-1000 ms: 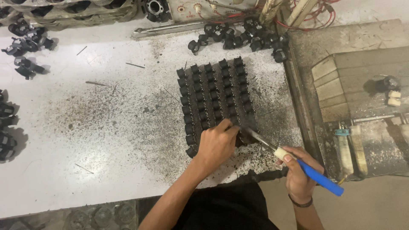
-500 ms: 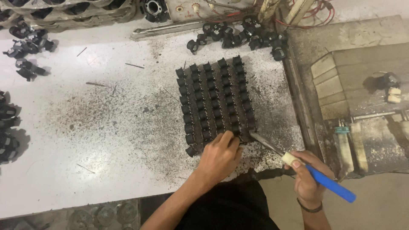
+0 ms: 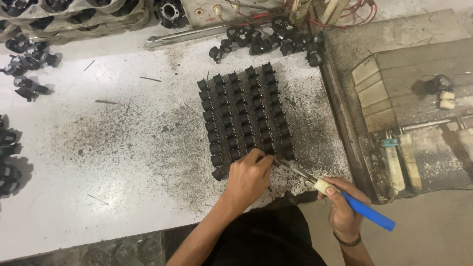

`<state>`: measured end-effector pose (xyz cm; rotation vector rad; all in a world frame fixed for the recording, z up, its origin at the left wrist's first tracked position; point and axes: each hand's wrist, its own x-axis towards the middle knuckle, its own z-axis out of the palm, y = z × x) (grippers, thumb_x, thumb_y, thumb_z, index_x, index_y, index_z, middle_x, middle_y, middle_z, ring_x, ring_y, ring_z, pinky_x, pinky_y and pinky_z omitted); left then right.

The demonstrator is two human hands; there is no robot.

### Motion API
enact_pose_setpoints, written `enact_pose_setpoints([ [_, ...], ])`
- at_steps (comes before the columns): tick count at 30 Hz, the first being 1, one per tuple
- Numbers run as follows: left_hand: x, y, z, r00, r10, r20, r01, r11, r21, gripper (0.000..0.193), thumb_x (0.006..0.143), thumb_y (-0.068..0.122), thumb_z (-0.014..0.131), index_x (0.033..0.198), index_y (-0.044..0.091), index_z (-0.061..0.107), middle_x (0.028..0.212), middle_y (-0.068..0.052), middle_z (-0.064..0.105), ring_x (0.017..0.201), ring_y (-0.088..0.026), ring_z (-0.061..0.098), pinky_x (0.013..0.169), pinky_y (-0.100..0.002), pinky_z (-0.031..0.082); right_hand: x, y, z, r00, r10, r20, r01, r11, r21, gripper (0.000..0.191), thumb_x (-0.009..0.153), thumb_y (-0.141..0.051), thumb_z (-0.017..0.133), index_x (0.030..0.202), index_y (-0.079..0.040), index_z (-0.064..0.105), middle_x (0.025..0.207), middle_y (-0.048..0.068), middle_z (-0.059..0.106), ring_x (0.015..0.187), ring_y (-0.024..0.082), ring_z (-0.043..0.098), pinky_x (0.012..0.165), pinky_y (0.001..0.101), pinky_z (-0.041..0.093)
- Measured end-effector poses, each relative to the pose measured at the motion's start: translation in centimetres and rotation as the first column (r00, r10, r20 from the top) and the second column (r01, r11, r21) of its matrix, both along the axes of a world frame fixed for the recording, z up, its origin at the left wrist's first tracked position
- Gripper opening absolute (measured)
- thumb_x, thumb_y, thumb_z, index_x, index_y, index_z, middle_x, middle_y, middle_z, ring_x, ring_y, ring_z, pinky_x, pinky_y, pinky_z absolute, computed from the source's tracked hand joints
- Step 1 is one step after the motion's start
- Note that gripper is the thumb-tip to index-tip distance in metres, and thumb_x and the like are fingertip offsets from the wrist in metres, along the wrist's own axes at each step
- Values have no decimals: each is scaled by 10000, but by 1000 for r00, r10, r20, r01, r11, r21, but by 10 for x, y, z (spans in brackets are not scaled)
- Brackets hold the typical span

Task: The person solders small black electronic components arranged in a tray on a workbench, holding each component steady with one hand while applying a soldering iron with the other, working through the tray one component at a time. Smoke rises as the iron contacts each part, and the person occasionally reaches for new components from piles on the bench.

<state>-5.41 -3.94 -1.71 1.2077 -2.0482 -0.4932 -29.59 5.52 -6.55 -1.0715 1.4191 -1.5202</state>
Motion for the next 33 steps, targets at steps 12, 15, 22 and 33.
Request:
enact_pose_setpoints([
  [12,-1,-4,-7,989,-75,127,69,996,58,252,813,-28,683,1055,-22,754,951,-158,659,660,-295,719,546,-380,604,10,-2,3,979,-59,197,56,998,20,277,927,-45,614,1108,151,688,915,234,712,738,245,693,647,332,572],
  [15,-2,-1,-6,993,-72,96,69,997,34,249,841,-45,662,1078,-39,740,972,-149,646,715,-281,729,567,-358,612,12,3,11,997,-12,-73,9,999,-43,268,926,-59,640,1101,138,690,924,221,716,746,236,705,668,310,569],
  [22,-1,0,-1,998,-52,36,50,997,50,208,817,36,716,1013,-22,748,954,-137,659,659,-299,711,558,-386,591,5,3,11,995,3,-103,-10,997,-72,264,929,-67,642,1102,126,693,919,216,719,730,226,703,662,297,564],
  [33,1,-1,-6,996,-37,79,35,999,29,186,835,4,693,1013,-21,743,964,-115,684,668,-264,728,526,-364,587,7,0,8,1000,-7,14,8,995,-97,264,943,-69,650,1117,125,690,949,222,722,737,229,706,653,296,574],
])
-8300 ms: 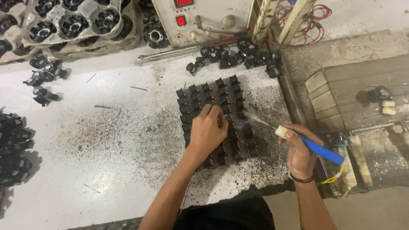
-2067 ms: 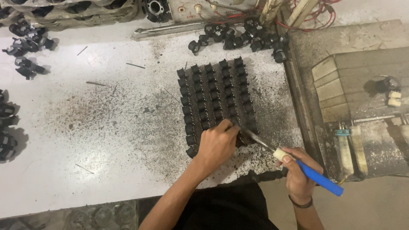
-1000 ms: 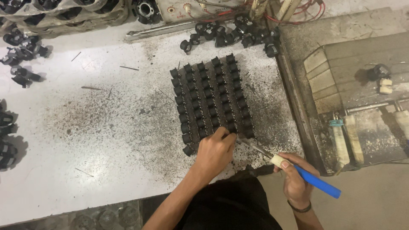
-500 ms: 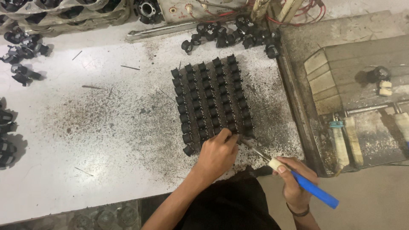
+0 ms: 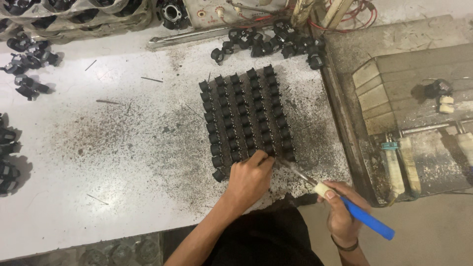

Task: The person solders small black electronic components arranged in a tray on a workbench, holding each component steady with one hand while applying a soldering iron with the other, working through the tray one component at a time. Smoke rises as the iron contacts each part, and the person occasionally reaches for new components from piles on the bench.

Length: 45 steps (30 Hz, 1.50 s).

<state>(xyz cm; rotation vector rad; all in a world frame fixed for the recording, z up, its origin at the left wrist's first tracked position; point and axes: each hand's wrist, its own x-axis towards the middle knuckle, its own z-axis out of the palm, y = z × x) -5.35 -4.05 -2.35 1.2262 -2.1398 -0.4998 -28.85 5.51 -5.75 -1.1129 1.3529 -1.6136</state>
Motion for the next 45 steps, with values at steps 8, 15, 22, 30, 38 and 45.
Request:
enact_pose_setpoints([
  [8,0,-2,15,999,-39,25,39,999,-13,143,827,-25,682,969,-7,681,904,-139,655,645,-272,703,503,-369,561,-24,-11,14,998,60,2,-58,986,-154,242,965,-94,677,1132,80,692,1000,241,722,789,261,734,695,344,618],
  [15,13,3,93,995,-60,-84,40,972,-230,296,849,-133,634,1123,-29,675,733,-48,592,547,-188,648,447,-363,510,-53,-18,0,838,112,534,-84,994,-77,282,1077,-126,587,1250,83,667,1048,213,718,835,324,715,715,398,568],
  [22,-36,-11,40,1000,-8,20,9,999,-36,365,767,-11,685,1129,20,723,957,-140,632,716,-299,705,519,-403,558,-40,-7,-29,947,-125,297,103,991,90,238,974,-42,651,1135,134,663,928,206,680,743,246,656,634,331,520],
  [30,-40,-1,2,1000,6,2,-6,999,50,211,857,43,718,1064,37,755,943,-112,650,629,-304,699,512,-418,554,-38,-5,-21,974,-101,203,71,986,152,263,939,-35,664,1119,156,677,896,213,698,721,231,661,666,309,531],
  [38,-43,-7,6,999,-36,18,36,999,18,192,840,-2,711,1031,-23,726,951,-134,633,737,-273,728,540,-352,593,-39,-7,-22,969,-100,227,67,987,149,235,937,-5,650,1103,158,690,875,236,706,703,248,670,629,325,539],
  [45,-42,-7,6,997,-69,20,69,997,26,223,807,-20,700,1028,-40,716,970,-150,628,778,-301,722,586,-381,605,-37,-3,-15,974,-89,206,60,988,145,254,924,-42,660,1097,143,687,899,213,704,742,241,677,646,319,539],
])
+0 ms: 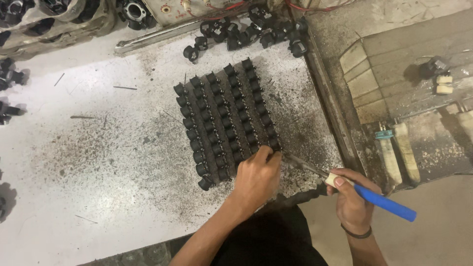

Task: The person solders small black electronic components arranged in a tray on a workbench, holding each component steady with one hand while applying a soldering iron with the other, working through the tray one component at a time. Smoke rises as the iron contacts each part, and the person occasionally reaches for new components from piles on the bench.

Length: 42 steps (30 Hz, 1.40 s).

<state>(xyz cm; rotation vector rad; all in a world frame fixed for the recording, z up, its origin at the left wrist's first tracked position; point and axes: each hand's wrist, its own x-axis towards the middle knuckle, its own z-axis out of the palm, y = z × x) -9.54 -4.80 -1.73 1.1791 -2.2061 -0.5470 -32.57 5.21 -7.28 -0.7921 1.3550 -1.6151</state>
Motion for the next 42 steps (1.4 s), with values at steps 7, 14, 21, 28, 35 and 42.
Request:
enact_pose_setpoints([
  [7,2,2,2,998,10,-61,-6,997,73,221,836,-4,687,1053,-18,726,964,-136,629,766,-303,715,619,-388,611,1,2,3,993,31,-114,-33,999,-18,265,910,-52,672,1100,130,705,885,216,711,713,227,671,639,306,531],
  [14,5,2,-1,998,-1,-63,2,1000,11,267,810,-10,672,1070,-17,733,956,-133,643,728,-315,711,634,-400,598,-1,6,7,980,0,-197,-9,999,-43,220,919,-35,665,1081,110,704,898,208,715,721,224,687,657,304,555],
  [21,1,2,-4,998,41,-49,-42,999,-17,229,834,-41,660,1051,-38,733,966,-114,677,696,-229,728,534,-323,588,0,0,6,979,31,-202,-48,996,-78,255,912,-31,654,1110,121,703,887,209,726,699,226,695,624,297,571],
  [28,-1,-2,-9,997,40,-62,-42,999,-28,177,840,-13,680,1010,-33,724,940,-137,677,694,-268,727,533,-351,582,-1,2,8,961,31,-276,-38,999,-21,252,915,-57,665,1087,120,714,868,202,727,677,217,697,597,291,560],
  [35,12,-4,42,999,-37,18,38,999,-30,273,770,-38,645,1039,-11,685,834,-133,675,656,-296,710,539,-395,575,-22,-13,12,999,-18,-48,7,976,-220,205,959,-66,665,1052,115,687,897,190,704,690,217,691,618,299,557],
  [42,17,-26,60,996,80,-48,-88,976,-199,245,853,-44,652,1096,-26,666,863,-94,666,741,-268,708,542,-355,564,-3,-36,-10,1000,11,-7,-12,985,-173,227,929,-24,653,1099,127,660,899,198,681,724,240,660,625,331,534],
])
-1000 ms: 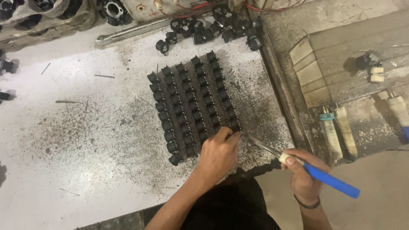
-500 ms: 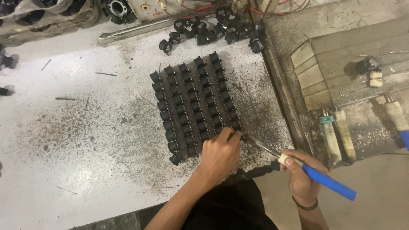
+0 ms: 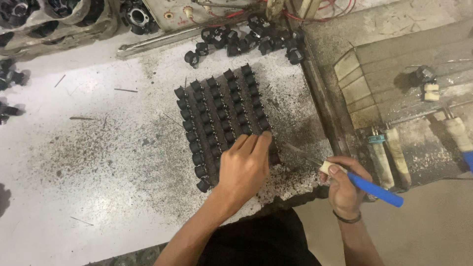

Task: The person solders small black electronic components arranged in a tray on a workbench, holding each component steady with one hand while applying a soldering iron with the other, working through the tray one component at a time. Smoke rises as the iron contacts each part, and the person occasionally reaches for new components from piles on the bench.

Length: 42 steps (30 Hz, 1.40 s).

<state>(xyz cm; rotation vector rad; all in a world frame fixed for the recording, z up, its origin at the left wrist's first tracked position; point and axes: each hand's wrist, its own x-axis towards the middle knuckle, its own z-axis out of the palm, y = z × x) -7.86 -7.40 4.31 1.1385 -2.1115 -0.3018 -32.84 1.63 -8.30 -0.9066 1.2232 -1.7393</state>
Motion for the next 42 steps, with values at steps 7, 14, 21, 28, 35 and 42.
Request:
enact_pose_setpoints([
  [7,-15,9,-57,999,28,40,-34,987,157,228,850,6,693,1067,11,761,953,-108,653,645,-268,710,509,-374,571,-1,3,-2,999,38,27,-39,998,55,223,941,-21,648,1103,132,662,886,196,677,709,222,648,636,311,526],
  [14,-14,3,-64,999,-43,32,36,978,206,174,848,2,678,1003,-24,751,958,-138,634,669,-295,708,544,-377,591,-2,0,-6,995,46,87,-54,995,89,222,939,-15,635,1095,140,665,856,201,672,686,225,645,603,313,519],
  [21,-11,0,-63,995,-24,-98,50,960,274,196,871,-4,675,1041,-16,773,934,-118,659,607,-302,689,546,-386,580,-2,5,-8,998,53,38,-56,995,83,222,932,-15,640,1094,135,664,884,195,671,701,221,641,613,306,515],
  [28,-16,1,-63,1000,18,-13,-15,977,214,176,859,-2,673,1004,-8,772,944,-104,674,592,-298,698,507,-390,570,-3,3,-13,998,-1,59,-1,999,32,214,947,-11,646,1101,138,660,900,208,679,717,231,655,634,317,528],
  [35,-18,1,-66,998,33,-60,-27,994,107,146,852,12,679,980,4,750,946,-84,664,678,-281,727,518,-385,564,-1,1,-11,999,-4,54,4,1000,1,207,950,-17,641,1097,124,672,903,207,688,726,233,662,639,323,535],
  [42,-21,-2,-76,1000,9,14,-12,976,220,115,872,17,684,969,-26,729,894,-134,660,584,-277,705,436,-380,553,-3,2,-12,997,40,68,-40,999,-2,210,937,-20,652,1089,123,680,886,209,687,715,237,661,638,327,536],
])
